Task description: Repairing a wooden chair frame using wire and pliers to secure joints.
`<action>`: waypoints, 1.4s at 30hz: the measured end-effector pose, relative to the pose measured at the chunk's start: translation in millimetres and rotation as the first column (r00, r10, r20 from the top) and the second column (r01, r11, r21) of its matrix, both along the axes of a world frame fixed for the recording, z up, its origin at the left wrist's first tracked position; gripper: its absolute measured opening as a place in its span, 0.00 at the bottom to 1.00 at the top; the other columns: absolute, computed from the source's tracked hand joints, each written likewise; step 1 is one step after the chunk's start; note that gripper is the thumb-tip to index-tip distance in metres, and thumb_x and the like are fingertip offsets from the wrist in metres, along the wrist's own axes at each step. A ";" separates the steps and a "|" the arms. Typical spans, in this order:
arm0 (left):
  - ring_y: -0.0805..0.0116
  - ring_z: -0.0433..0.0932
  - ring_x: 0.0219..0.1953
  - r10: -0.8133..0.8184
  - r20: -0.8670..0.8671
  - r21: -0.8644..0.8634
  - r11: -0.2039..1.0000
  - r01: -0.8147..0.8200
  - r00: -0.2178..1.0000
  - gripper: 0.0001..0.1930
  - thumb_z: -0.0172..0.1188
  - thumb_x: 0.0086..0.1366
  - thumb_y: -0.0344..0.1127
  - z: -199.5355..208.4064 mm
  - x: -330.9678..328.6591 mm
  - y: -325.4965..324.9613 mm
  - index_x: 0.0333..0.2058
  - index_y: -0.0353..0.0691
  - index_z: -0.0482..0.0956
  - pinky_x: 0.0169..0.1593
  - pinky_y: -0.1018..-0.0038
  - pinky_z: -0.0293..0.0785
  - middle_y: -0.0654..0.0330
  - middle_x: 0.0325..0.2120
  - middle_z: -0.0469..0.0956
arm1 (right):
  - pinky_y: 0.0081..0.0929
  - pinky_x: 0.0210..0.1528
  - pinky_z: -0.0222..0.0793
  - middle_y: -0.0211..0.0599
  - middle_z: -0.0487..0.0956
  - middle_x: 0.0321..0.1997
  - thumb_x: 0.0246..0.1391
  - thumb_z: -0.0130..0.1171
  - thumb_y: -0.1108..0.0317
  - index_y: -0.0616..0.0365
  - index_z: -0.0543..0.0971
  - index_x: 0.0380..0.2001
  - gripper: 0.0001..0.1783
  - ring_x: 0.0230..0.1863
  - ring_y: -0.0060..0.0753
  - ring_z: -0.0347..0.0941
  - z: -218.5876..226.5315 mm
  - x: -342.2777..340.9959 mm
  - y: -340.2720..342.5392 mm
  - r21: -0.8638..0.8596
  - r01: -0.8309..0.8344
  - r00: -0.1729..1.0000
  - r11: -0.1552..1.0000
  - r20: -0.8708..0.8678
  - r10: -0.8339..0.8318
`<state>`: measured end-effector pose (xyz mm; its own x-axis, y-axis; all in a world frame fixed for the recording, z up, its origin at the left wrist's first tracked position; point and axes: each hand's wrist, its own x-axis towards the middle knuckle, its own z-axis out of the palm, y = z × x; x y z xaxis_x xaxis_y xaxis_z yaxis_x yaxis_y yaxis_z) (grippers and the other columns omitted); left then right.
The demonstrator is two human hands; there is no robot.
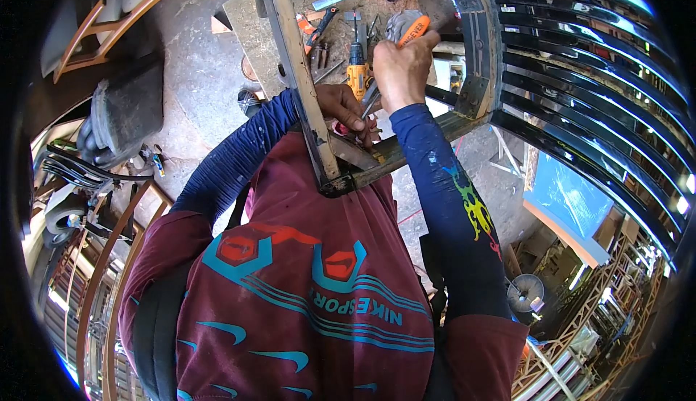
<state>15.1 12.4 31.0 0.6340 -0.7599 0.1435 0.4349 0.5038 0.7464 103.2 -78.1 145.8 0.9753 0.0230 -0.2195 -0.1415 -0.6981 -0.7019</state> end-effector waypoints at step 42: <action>0.62 0.79 0.49 -0.073 -0.176 0.076 0.993 0.087 0.982 0.14 0.62 0.67 0.37 5.3 -2.6 11.1 0.40 0.29 0.84 0.52 0.71 0.70 0.52 0.40 0.84 | 0.22 0.50 0.74 0.40 0.83 0.44 0.45 0.76 0.71 0.69 0.77 0.53 0.31 0.44 0.26 0.78 -3.3 56.9 -37.0 0.808 0.067 0.995 0.585 -0.100 0.023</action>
<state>12.5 23.5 36.3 0.5804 -0.8138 -0.0285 0.5971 0.4016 0.6945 160.2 -115.1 142.5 0.9547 0.2143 -0.2063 -0.2421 0.1568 -0.9575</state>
